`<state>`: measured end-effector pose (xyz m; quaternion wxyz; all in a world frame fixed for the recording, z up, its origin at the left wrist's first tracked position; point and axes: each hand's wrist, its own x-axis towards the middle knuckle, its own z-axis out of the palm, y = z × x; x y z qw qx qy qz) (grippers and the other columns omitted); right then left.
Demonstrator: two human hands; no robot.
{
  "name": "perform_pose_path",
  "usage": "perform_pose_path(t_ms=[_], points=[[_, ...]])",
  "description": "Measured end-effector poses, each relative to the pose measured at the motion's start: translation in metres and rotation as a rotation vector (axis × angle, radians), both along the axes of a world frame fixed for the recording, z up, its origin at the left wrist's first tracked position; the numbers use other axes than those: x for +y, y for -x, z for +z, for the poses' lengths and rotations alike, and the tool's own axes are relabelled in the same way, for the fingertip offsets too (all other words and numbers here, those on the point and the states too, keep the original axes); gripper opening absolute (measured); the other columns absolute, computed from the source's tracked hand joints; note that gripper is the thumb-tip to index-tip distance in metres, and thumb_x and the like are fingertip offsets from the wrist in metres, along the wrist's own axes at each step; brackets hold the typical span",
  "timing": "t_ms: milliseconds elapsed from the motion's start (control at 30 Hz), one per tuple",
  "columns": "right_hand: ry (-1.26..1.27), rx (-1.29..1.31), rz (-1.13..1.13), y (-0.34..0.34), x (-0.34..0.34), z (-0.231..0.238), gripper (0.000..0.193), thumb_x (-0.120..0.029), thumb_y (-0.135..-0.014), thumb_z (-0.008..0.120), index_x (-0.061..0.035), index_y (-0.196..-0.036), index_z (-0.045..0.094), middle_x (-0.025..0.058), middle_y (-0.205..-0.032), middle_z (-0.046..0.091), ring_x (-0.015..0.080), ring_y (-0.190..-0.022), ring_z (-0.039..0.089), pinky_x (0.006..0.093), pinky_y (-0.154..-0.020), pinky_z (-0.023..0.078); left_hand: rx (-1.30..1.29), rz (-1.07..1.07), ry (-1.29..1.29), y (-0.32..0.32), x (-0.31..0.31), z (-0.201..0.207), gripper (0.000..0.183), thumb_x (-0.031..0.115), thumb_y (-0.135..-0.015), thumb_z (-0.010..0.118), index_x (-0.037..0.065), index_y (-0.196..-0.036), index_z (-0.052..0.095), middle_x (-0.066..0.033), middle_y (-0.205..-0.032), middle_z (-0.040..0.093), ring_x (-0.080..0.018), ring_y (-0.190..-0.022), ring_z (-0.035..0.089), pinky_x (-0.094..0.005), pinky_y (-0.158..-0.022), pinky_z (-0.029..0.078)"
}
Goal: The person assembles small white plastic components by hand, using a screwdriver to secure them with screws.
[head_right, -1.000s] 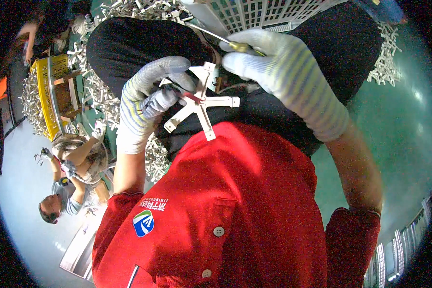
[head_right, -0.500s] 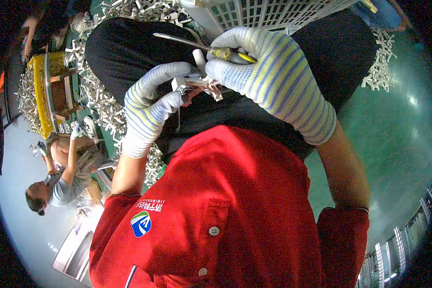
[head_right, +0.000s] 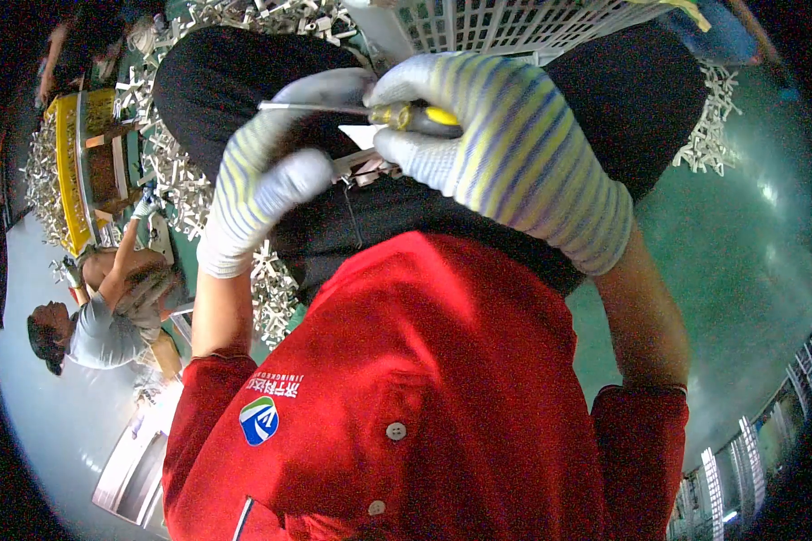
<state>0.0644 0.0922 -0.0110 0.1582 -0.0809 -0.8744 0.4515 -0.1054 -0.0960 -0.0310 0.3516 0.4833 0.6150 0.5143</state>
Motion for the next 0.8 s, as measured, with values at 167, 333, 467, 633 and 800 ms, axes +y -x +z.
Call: perform_pose_path(t_ms=[167,333,467,633,800], points=[[-0.131,-0.067,0.137,0.003,0.007,0.013,0.024,-0.015,-0.084,0.079,-0.0075,-0.105,0.072,0.0155,-0.098,0.072,0.0361,-0.09,0.071,0.0405,-0.079,0.057,0.744,-0.064,0.007,-0.012,0.027,0.015,0.066,0.045,-0.085,0.075,0.007,-0.137,0.062,-0.0164,-0.142,0.057,-0.0388,-0.132,0.05,-0.0491,-0.113,0.037],[-0.186,-0.008,0.133,0.015,0.024,0.033,0.024,-0.021,-0.086,0.076,-0.0076,-0.106,0.072,0.0136,-0.096,0.072,0.0354,-0.087,0.07,0.0414,-0.076,0.057,0.558,0.015,-0.062,-0.01,0.042,0.012,0.071,0.04,-0.084,0.077,0.01,-0.144,0.058,-0.0168,-0.136,0.061,-0.038,-0.129,0.054,-0.0474,-0.111,0.04],[-0.057,-0.028,0.139,0.031,0.028,0.033,0.028,-0.021,-0.085,0.079,-0.0062,-0.108,0.072,0.0154,-0.098,0.072,0.0369,-0.091,0.07,0.0406,-0.078,0.057,-0.041,0.114,0.074,-0.007,0.045,0.002,0.053,0.018,-0.089,0.077,0.002,-0.137,0.062,-0.0111,-0.115,0.072,-0.0208,-0.105,0.067,-0.0352,-0.094,0.052],[0.11,-0.017,-0.011,0.049,0.046,0.021,0.023,-0.026,-0.09,0.075,-0.0062,-0.101,0.069,0.0146,-0.093,0.071,0.0345,-0.088,0.07,0.0412,-0.078,0.055,-0.522,0.195,0.269,-0.004,0.051,0.001,0.026,0.008,-0.092,0.075,0.0,-0.117,0.071,-0.0006,-0.096,0.071,-0.0053,-0.089,0.063,-0.0228,-0.078,0.052],[0.089,-0.043,-0.444,0.061,0.123,0.011,0.022,-0.02,-0.092,0.074,-0.0011,-0.102,0.068,0.0123,-0.089,0.072,0.0211,-0.079,0.068,0.0373,-0.076,0.054,-0.513,0.155,0.233,0.0,0.06,-0.017,0.013,0.008,-0.093,0.075,0.002,-0.105,0.073,0.0009,-0.09,0.071,-0.0056,-0.083,0.063,-0.0234,-0.076,0.051]])
